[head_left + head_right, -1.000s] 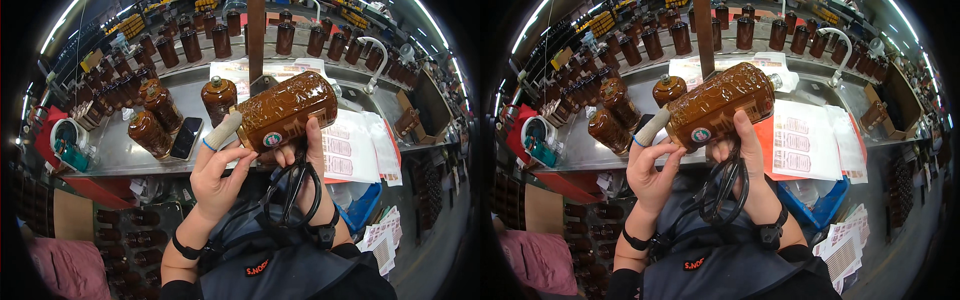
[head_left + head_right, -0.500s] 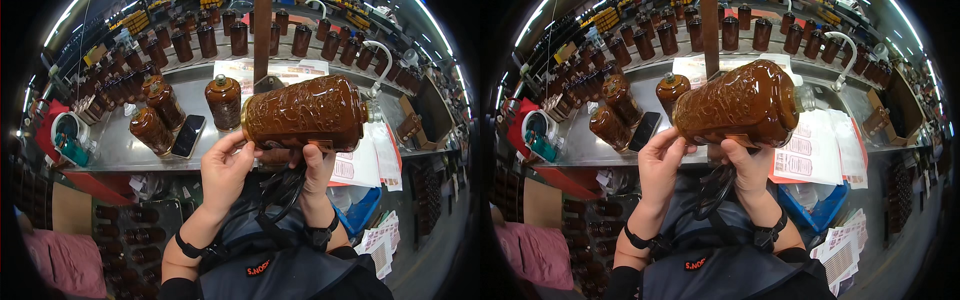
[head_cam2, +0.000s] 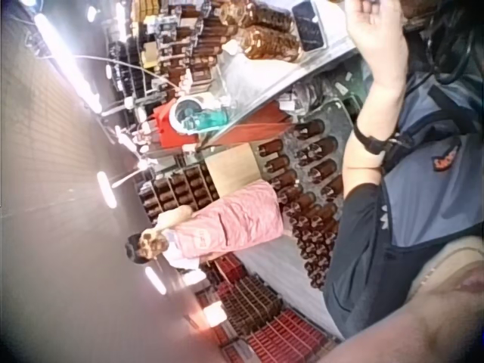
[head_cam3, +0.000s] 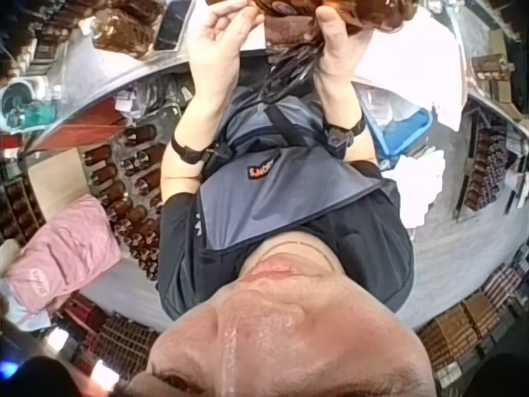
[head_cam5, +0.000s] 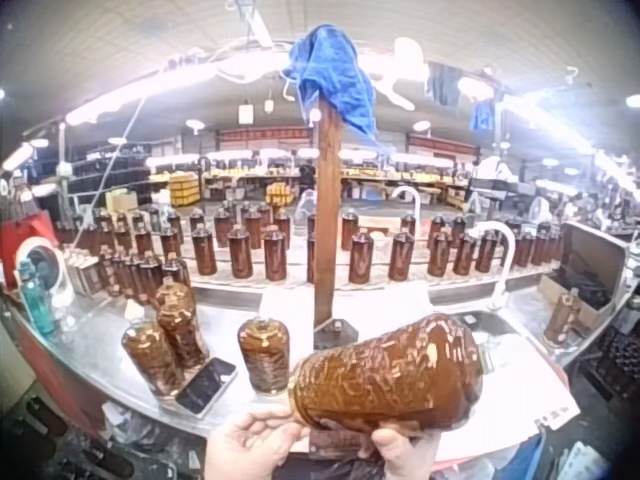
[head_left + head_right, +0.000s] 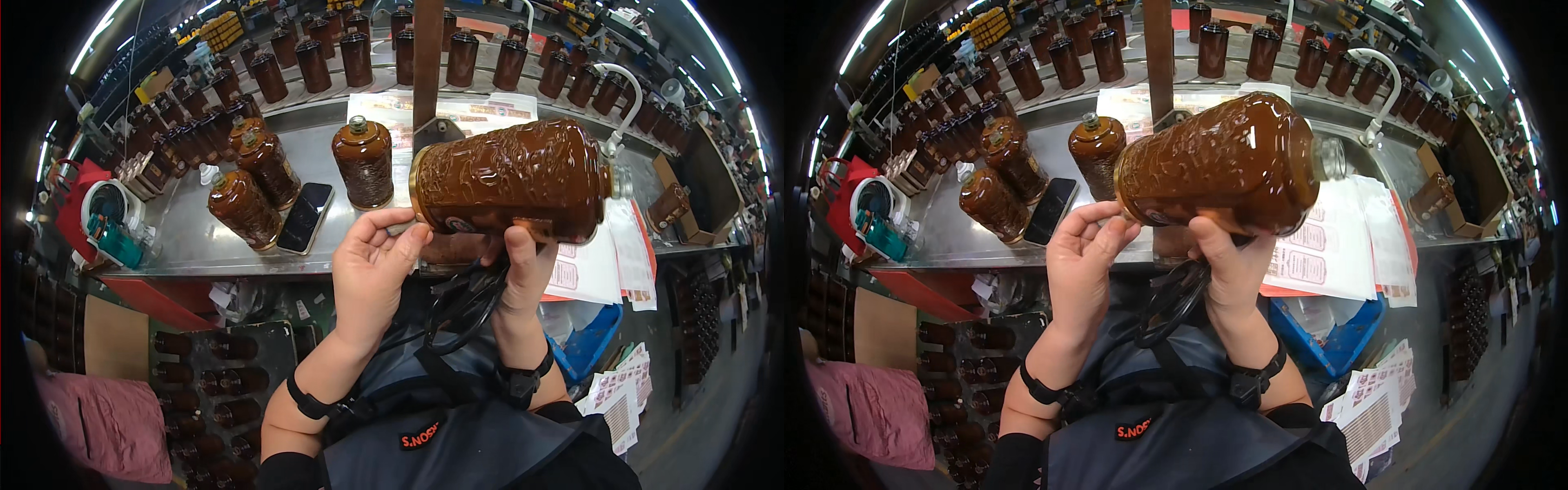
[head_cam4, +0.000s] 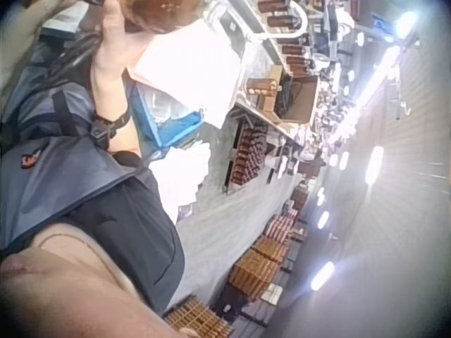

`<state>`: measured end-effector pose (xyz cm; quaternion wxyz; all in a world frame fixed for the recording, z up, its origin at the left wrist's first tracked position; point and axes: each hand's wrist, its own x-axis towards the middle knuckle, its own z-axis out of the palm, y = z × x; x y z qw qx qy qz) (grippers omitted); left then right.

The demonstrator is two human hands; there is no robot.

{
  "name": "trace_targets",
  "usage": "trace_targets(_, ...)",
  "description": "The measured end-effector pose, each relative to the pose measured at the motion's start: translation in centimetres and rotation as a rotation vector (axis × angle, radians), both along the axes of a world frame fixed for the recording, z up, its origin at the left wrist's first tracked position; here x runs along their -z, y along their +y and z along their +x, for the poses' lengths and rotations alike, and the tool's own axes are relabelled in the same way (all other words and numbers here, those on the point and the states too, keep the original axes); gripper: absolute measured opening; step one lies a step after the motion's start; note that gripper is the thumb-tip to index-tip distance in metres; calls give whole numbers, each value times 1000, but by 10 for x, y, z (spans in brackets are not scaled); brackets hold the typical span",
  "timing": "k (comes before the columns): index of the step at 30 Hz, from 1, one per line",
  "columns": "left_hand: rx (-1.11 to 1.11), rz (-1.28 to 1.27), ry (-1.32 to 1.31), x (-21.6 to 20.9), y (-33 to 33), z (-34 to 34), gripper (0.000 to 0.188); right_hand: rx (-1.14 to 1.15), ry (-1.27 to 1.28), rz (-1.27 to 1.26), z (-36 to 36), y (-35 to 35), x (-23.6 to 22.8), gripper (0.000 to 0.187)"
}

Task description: Inspecting ceramic bottles and applying/checking labels in a manufacturing facility.

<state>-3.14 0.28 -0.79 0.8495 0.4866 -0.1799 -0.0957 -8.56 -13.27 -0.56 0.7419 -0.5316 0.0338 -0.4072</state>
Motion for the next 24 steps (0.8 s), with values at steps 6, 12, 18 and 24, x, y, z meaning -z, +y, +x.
trace_targets(6, 84, -75, 192, 3, -9, 6, 16, 96, -82, -329, -9, -9, 24, 61)
trace_targets(12, 116, -124, 215, 9, -11, 10, 13, 241, -189, -814, -8, -16, 27, 67)
trace_targets(18, 169, -164, 230, 12, -11, 10, 11, 109, -6, -247, -10, -14, 25, 66)
trace_targets(24, 198, -87, 233, 16, -8, 3, 10, 63, -35, -61, 0, -16, 11, 57)
